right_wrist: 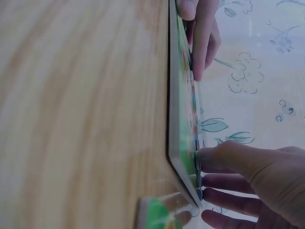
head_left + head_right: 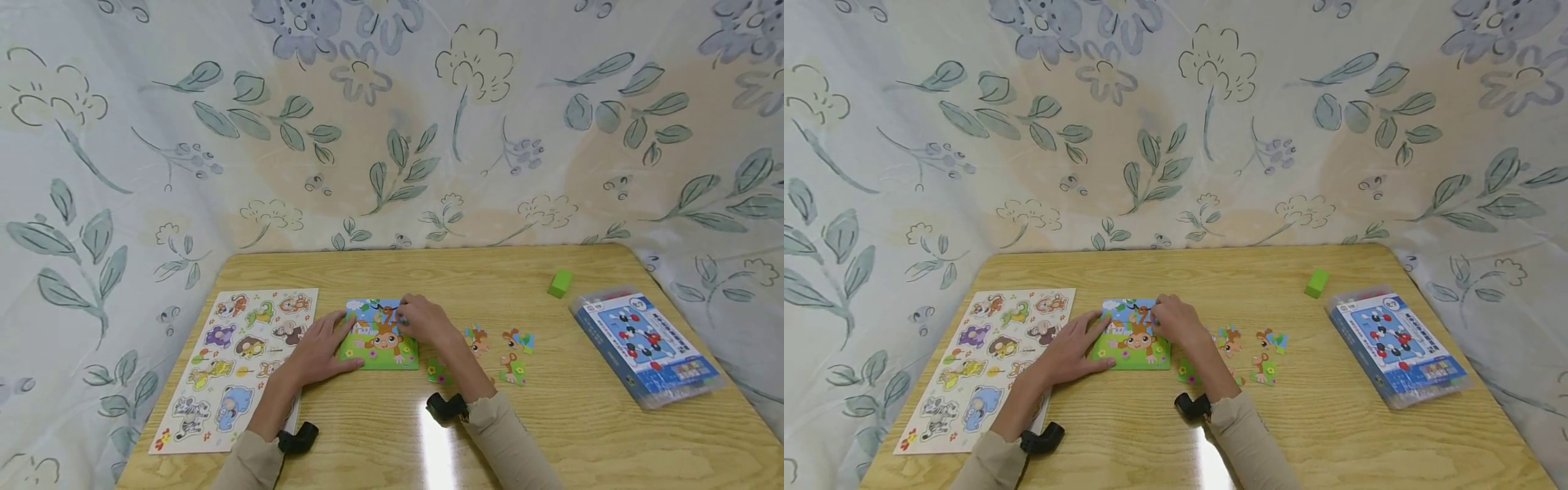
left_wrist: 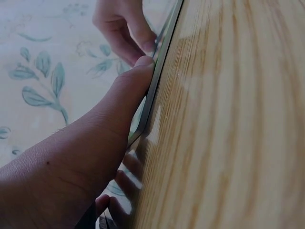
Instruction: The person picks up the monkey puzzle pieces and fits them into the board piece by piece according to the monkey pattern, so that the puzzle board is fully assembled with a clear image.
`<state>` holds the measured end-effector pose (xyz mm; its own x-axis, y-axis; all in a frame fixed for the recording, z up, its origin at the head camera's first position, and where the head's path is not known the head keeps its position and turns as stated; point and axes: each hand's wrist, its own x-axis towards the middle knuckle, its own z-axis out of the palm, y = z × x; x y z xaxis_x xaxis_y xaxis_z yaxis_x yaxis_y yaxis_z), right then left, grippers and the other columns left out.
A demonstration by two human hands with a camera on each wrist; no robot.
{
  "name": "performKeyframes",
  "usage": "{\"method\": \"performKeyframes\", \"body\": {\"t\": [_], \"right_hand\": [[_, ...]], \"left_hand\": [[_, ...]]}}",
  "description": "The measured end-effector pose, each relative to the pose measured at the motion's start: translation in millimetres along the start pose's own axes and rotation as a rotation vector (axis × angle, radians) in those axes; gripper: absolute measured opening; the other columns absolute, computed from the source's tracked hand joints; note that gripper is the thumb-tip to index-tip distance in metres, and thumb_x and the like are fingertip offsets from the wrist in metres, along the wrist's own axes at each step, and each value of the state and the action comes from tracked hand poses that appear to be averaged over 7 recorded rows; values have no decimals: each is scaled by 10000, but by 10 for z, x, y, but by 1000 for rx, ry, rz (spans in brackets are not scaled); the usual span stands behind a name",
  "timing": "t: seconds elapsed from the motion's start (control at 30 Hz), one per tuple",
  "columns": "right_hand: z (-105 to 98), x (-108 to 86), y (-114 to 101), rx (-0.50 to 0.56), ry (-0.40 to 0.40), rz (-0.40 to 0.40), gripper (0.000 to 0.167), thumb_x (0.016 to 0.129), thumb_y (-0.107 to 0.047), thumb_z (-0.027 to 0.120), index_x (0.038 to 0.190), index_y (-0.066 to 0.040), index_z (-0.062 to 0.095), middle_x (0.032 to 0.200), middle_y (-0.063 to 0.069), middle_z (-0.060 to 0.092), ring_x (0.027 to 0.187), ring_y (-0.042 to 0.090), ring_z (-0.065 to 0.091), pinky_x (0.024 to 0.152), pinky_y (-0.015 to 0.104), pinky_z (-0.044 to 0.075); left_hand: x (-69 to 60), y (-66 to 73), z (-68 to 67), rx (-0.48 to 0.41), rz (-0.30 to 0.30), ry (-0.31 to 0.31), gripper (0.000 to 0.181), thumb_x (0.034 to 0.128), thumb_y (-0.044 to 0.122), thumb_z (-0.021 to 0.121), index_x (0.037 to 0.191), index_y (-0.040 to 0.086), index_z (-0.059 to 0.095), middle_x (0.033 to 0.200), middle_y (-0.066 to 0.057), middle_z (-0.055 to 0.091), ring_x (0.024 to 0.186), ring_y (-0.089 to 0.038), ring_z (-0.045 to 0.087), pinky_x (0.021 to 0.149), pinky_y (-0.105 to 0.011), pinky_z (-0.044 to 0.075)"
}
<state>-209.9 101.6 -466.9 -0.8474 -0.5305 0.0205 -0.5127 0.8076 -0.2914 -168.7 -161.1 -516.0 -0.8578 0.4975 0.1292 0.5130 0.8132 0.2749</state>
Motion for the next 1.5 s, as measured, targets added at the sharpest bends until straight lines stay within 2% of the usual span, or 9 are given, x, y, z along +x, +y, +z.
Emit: {"method": "performKeyframes", "body": {"t": [0.37,0.7,0.8,0.93,1.13,1.27,1.5], "right_hand": [[18,-4,15,16,-6,6,110,926,-184,658,984,-127,732,1209,72,599,1077,261,557,722,375,521],[59,-34,45,32,5,-23,182,941,-190,635,1094,-128,713,1228,87,584,1079,264,542,708,363,504],[75,-48,56,39,-1,-51,178,943,-201,635,1091,-128,700,1257,108,575,1080,274,539,747,370,503],[51,-67,82,76,-9,-99,197,934,-188,652,1104,-92,680,1294,143,565,1140,309,543,863,408,511],[-78,-116,165,154,-42,-69,453,937,-198,650,1343,-20,558,1419,191,485,1303,367,474,1010,465,473],[-165,-169,237,166,-59,-36,535,935,-227,655,1406,-25,500,1442,200,465,1333,373,450,1048,478,446],[-276,-313,323,163,-71,-45,572,926,-238,667,1407,9,481,1440,248,452,1334,419,431,1048,526,428]], "left_hand": [[-2,1,-6,-15,-17,-8,904,850,647,597,1546,165,278,1572,-141,291,1444,-344,293,1148,-534,287],[-4,-17,-4,-32,-14,-3,915,846,632,613,1546,148,278,1563,-149,297,1434,-351,299,1149,-539,280],[-11,-19,1,-31,-24,-6,926,843,639,612,1548,142,272,1562,-141,298,1435,-345,301,1151,-534,281],[-9,-15,5,-36,-28,-4,933,840,647,610,1547,138,274,1563,-135,299,1437,-344,302,1149,-536,283],[18,-18,-22,-22,-24,-10,941,838,646,611,1547,129,270,1561,-140,299,1436,-348,303,1155,-533,276],[26,-34,-54,-23,-29,-14,950,834,645,617,1542,112,278,1561,-143,300,1436,-349,302,1152,-536,280],[42,-64,-92,-44,-34,-34,972,834,661,606,1536,73,279,1565,-139,290,1438,-344,297,1152,-531,279]]}}
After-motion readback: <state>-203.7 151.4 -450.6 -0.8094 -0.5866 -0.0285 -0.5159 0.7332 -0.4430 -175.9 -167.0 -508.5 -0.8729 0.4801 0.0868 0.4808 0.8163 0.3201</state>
